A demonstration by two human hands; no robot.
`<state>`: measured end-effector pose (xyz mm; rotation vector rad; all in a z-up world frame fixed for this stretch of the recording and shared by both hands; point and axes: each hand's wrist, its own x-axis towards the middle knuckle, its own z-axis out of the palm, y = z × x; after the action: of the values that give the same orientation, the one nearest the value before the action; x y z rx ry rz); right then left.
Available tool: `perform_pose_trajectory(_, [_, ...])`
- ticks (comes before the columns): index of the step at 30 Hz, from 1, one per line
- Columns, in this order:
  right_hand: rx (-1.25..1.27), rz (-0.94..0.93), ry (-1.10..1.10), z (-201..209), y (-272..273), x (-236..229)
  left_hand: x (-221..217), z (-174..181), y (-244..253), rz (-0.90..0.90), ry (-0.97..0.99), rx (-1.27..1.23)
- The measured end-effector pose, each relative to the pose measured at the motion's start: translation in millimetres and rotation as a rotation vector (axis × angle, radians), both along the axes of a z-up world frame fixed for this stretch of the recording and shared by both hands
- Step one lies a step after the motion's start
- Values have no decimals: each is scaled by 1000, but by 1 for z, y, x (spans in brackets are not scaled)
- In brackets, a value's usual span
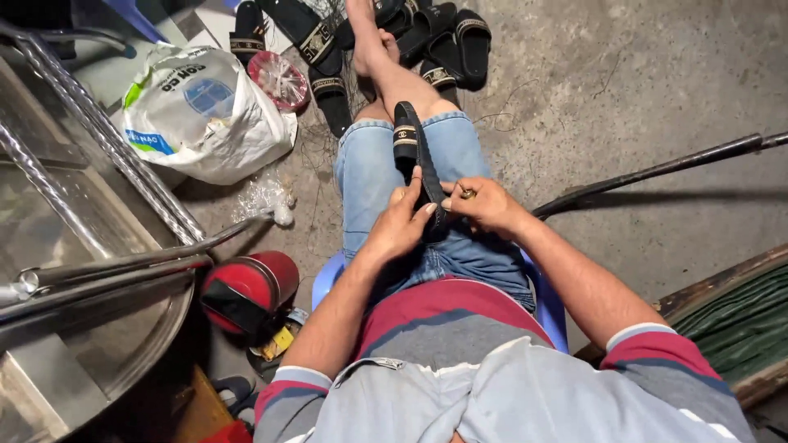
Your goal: The person sits on a blue stool and sews the upper edge of a black slip-on shoe resting on their lap. They repeatedly push a needle through the shoe material and pull the thread tight, working along the side of the shoe.
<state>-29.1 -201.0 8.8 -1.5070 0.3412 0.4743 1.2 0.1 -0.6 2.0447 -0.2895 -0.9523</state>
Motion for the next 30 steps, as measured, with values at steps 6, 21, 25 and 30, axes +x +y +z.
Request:
perform_pose_trajectory(6, [-116,254,76,2,-11,1,-28,4,14,160,-165,14])
perform_pose_trajectory(21, [-621,448,-577,52,-64,-2,-4,-77,271,1236,-963,157])
perform_pose_trajectory(25, [-670,479,-702,35,-47,-19,-14,-10,174,1075,-1220,36])
perform_pose_trajectory(30, [-795,575,-537,35,-26,-26,-17,22,68,-51,-747,-336])
